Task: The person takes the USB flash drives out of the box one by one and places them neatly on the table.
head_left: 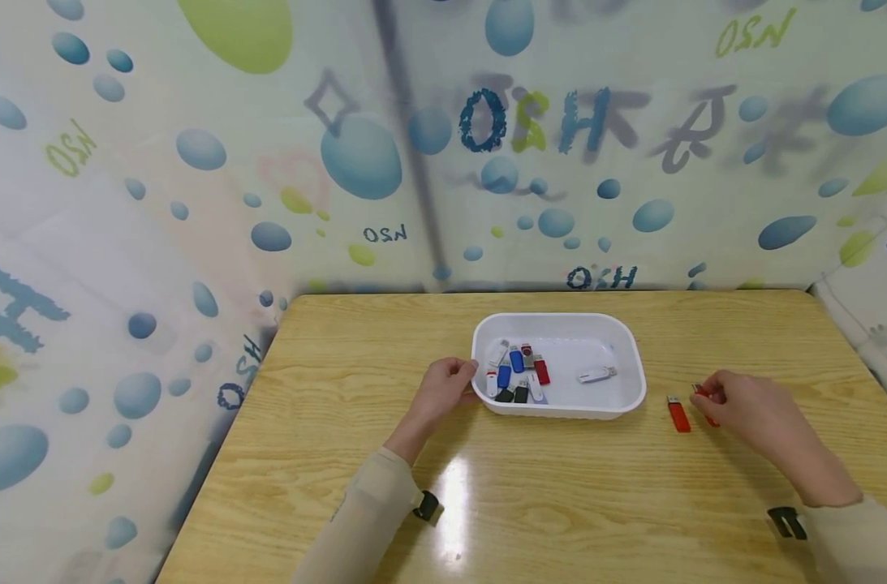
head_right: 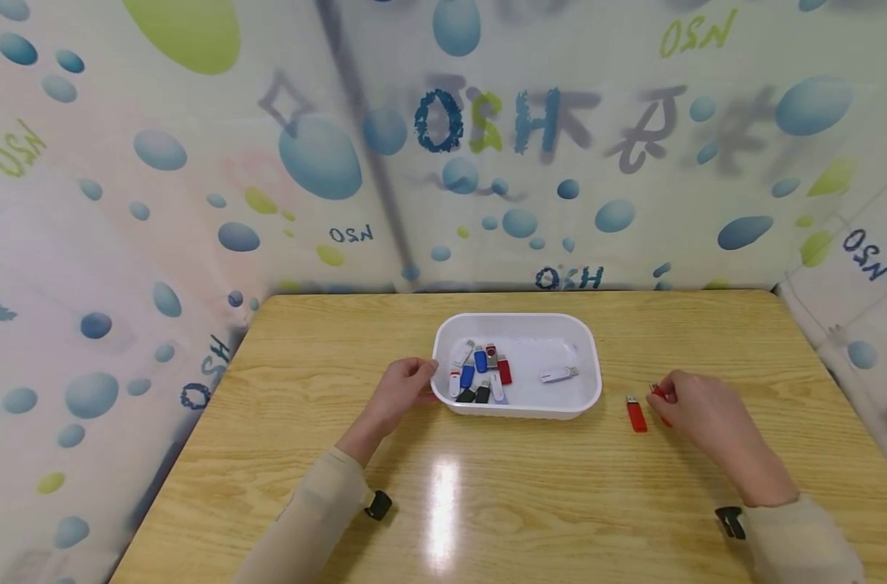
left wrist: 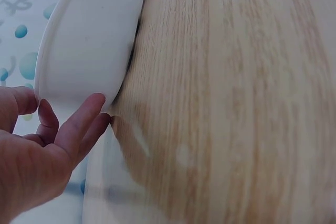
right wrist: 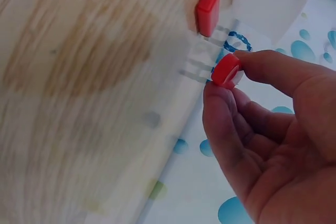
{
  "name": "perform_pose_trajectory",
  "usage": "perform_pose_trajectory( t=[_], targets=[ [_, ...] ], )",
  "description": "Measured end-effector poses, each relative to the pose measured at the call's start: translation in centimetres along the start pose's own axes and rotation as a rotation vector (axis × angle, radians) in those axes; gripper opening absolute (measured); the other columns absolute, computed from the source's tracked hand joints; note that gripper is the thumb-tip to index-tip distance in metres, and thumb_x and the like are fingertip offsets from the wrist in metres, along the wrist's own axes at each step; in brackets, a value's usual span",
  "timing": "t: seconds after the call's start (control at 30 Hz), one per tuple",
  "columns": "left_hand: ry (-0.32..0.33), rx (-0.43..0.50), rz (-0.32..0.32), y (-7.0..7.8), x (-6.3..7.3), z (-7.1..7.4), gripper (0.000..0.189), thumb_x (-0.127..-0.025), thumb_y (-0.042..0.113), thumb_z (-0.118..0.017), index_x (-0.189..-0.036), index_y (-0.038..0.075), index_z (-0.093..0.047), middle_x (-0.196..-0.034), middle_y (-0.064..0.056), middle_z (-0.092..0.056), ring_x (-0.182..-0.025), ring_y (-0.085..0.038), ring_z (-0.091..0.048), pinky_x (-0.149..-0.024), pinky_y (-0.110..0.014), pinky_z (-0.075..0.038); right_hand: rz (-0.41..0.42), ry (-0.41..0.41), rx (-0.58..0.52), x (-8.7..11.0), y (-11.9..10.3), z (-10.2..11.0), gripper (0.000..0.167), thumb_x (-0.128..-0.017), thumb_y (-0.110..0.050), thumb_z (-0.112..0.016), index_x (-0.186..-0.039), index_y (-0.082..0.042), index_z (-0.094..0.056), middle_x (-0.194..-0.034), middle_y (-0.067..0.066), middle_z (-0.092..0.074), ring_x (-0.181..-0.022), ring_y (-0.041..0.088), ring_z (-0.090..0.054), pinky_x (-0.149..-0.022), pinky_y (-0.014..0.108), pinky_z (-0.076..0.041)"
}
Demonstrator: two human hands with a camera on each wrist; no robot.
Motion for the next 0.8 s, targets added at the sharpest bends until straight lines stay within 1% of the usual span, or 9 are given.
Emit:
perform_pose_trajectory(
  t=[0.2, 0.3, 0.43, 0.6, 0.8],
  targets=[
    [0.006, 0.008, 0.014, -0.1, -0.1, 0.0, 0.036, -0.110, 0.027, -0.054, -0.119, -0.006, -0.065, -0.116, -0.018, -0.067, -0.103, -0.025, -0.069, -0.088, -0.036, -0.063, -0.035, -0.036, -0.004, -0.2, 0.2, -0.5, 0.023, -0.093, -0.019, -0.072, -0.090, 0.003, -0.065, -0.067, -0.001, -0.055, -0.063, 0.019, -0.048, -0.053, 0.029, -0.038],
    [0.008, 0.011, 0.008, 0.0, -0.1, 0.0, 0.035, -0.110, 0.026, -0.054, -0.118, -0.006, -0.065, -0.115, -0.017, -0.067, -0.102, -0.025, -0.069, -0.088, -0.036, -0.064, -0.044, -0.050, -0.007, -0.3, 0.3, -0.7, 0.022, -0.093, -0.019, -0.071, -0.082, -0.002, -0.064, -0.064, -0.001, -0.051, -0.061, 0.019, -0.046, -0.053, 0.029, -0.034],
    [0.008, 0.012, 0.000, 0.1, 0.0, 0.0, 0.035, -0.110, 0.025, -0.054, -0.117, -0.007, -0.065, -0.115, -0.017, -0.067, -0.102, -0.025, -0.069, -0.087, -0.036, -0.064, -0.054, -0.069, -0.001, -0.4, 0.6, -1.0, 0.026, -0.094, -0.020, -0.069, -0.073, -0.009, -0.059, -0.063, -0.001, -0.048, -0.061, 0.019, -0.044, -0.054, 0.029, -0.031],
    [0.008, 0.009, 0.002, 0.1, 0.1, 0.0, 0.035, -0.110, 0.026, -0.054, -0.117, -0.006, -0.065, -0.115, -0.017, -0.067, -0.101, -0.024, -0.069, -0.088, -0.036, -0.064, -0.070, -0.100, -0.001, -0.6, 0.9, -1.3, 0.030, -0.095, -0.021, -0.067, -0.069, -0.011, -0.055, -0.063, -0.001, -0.048, -0.062, 0.019, -0.044, -0.055, 0.029, -0.030],
    [0.010, 0.005, 0.012, -0.1, 0.0, 0.0, 0.035, -0.110, 0.027, -0.055, -0.119, -0.005, -0.065, -0.116, -0.016, -0.066, -0.102, -0.024, -0.068, -0.089, -0.037, -0.063, -0.057, -0.112, -0.019, -0.5, 0.9, -1.8, 0.037, -0.096, -0.022, -0.066, -0.063, -0.015, -0.051, -0.057, -0.004, -0.044, -0.057, 0.016, -0.040, -0.054, 0.027, -0.025]
  ],
)
Point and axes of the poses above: each hand's wrist, its own x-axis away from the middle knuckle, its own z-axis out of the back of the hand, y = z × x, the point moved 7 cm from there along -x, towards the middle knuckle
